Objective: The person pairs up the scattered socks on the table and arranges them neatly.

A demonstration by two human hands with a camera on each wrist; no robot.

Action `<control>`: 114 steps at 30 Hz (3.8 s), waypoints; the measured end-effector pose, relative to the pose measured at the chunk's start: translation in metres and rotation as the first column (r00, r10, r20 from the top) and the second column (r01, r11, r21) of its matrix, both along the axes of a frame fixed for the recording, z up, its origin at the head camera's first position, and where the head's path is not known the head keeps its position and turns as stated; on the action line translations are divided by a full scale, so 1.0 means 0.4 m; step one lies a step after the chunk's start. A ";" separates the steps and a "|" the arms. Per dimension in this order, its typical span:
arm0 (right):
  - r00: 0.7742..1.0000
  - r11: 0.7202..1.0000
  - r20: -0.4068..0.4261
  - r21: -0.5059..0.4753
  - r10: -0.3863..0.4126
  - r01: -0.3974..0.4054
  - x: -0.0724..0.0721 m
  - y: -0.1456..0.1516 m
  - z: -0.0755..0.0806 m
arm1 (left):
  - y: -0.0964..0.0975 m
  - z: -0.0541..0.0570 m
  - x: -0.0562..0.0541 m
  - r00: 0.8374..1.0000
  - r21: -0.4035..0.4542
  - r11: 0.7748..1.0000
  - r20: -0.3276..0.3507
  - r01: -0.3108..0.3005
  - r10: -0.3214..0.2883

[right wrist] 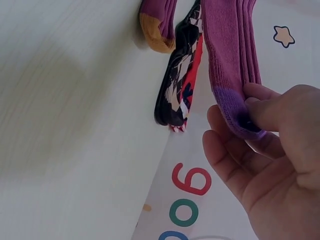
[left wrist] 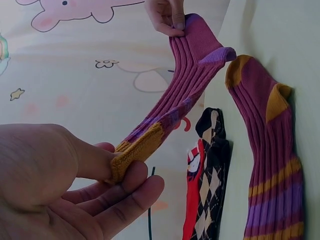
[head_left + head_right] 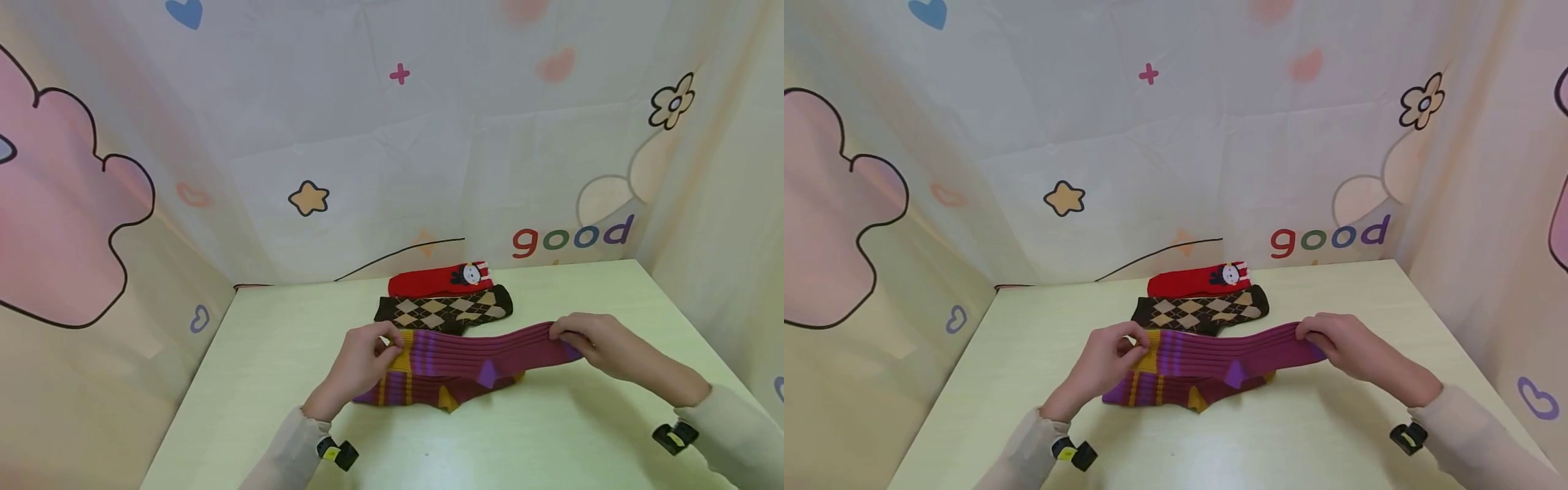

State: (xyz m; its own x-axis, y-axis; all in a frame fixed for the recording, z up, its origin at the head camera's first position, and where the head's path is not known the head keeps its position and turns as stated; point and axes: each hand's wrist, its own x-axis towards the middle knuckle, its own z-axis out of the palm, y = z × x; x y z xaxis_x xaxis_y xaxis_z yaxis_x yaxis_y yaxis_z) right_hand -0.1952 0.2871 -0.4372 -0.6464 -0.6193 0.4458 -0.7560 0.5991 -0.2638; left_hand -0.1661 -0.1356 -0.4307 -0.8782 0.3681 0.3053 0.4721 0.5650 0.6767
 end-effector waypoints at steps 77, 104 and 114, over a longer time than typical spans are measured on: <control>0.904 0.973 0.419 0.166 0.079 -0.162 -0.042 -0.184 0.002 | -0.156 -0.118 0.016 0.955 -0.080 0.985 0.245 -0.153 0.168; 0.898 0.970 0.435 0.189 0.057 -0.154 -0.051 -0.189 -0.040 | -0.142 -0.145 -0.003 0.962 -0.195 0.976 0.231 -0.100 0.145; 0.909 0.970 0.412 0.191 0.059 -0.150 -0.053 -0.187 -0.048 | -0.139 -0.157 -0.005 0.957 -0.253 0.960 0.231 -0.117 0.178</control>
State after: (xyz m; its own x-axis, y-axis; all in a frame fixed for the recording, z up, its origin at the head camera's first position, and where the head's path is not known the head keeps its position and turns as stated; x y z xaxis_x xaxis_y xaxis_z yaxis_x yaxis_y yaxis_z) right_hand -0.2163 0.2123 -0.4563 -0.6682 -0.7439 0.0131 -0.6746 0.5984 -0.4322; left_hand -0.1682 -0.1913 -0.4936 -0.9648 0.2629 -0.0091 0.2047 0.7721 0.6016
